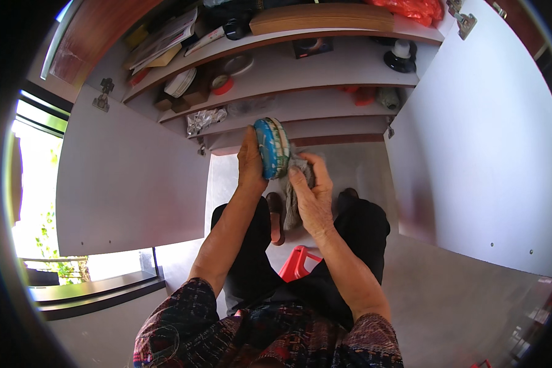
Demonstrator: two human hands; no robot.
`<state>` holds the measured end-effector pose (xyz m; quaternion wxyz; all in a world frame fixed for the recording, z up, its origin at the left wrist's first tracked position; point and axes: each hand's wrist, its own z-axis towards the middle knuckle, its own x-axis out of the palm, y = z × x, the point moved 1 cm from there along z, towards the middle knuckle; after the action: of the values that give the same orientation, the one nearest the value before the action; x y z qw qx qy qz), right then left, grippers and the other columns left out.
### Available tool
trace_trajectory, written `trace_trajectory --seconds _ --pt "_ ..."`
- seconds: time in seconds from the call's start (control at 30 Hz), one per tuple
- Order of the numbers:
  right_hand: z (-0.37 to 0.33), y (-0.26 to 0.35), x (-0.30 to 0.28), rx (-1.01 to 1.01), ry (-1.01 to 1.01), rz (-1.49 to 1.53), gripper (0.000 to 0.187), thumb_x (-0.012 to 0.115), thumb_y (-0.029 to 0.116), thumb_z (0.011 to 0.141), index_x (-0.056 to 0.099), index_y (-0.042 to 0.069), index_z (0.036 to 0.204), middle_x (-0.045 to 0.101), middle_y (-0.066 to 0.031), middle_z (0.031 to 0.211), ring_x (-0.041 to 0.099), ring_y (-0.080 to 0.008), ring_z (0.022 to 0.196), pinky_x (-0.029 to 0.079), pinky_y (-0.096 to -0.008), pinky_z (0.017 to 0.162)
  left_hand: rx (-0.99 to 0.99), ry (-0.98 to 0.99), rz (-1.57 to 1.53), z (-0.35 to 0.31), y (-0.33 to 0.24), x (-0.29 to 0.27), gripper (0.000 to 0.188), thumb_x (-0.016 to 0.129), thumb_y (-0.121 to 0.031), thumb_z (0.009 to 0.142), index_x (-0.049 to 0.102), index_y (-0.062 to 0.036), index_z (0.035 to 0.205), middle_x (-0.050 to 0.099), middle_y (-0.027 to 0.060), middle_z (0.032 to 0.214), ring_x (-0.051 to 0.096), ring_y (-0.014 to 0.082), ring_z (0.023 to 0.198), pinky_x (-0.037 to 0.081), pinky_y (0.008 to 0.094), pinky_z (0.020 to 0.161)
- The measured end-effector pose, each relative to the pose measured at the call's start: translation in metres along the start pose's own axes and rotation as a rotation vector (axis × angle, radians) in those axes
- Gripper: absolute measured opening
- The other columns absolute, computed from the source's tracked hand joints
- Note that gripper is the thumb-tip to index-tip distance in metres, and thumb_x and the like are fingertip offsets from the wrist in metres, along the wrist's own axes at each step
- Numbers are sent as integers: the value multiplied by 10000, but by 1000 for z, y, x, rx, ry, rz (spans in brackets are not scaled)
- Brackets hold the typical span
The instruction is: The person sits on a stool in front of an open cabinet and wipes various items with a grey cloth. They handle a white container, a red roll of tape, a clear roll of tape, a blue tin, and two black bottles, wiping each one individually before placing them back on the shelves.
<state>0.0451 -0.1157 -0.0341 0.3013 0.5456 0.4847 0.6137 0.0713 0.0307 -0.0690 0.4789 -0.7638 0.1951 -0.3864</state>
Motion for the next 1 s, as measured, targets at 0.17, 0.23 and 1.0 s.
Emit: trace_trajectory --seconds 0.17,0.23,1.0 --pt "19 14 1 -403 -152 -356 240 602 44 844 543 49 1077 557 -43 900 518 -125 822 428 -251 742 -61 -52 183 -15 3 4 561 558 -477 880 578 56 1054 619 80 877 585 115 765 505 250 657" --pt "25 9 4 -607 -186 -606 237 596 24 824 561 47 1057 565 -58 928 526 -151 862 423 -271 780 -46 3 162 -16 5 3 564 551 -469 886 575 68 1057 620 88 877 588 126 767 506 253 662" --pt "44 -3 -13 -503 -315 -1233 320 648 99 730 643 169 1042 496 -170 1002 514 -360 929 475 -418 754 -500 257 -58 -32 14 5 468 651 -289 838 379 -76 1153 463 137 1151 516 296 1044 486 537 796"
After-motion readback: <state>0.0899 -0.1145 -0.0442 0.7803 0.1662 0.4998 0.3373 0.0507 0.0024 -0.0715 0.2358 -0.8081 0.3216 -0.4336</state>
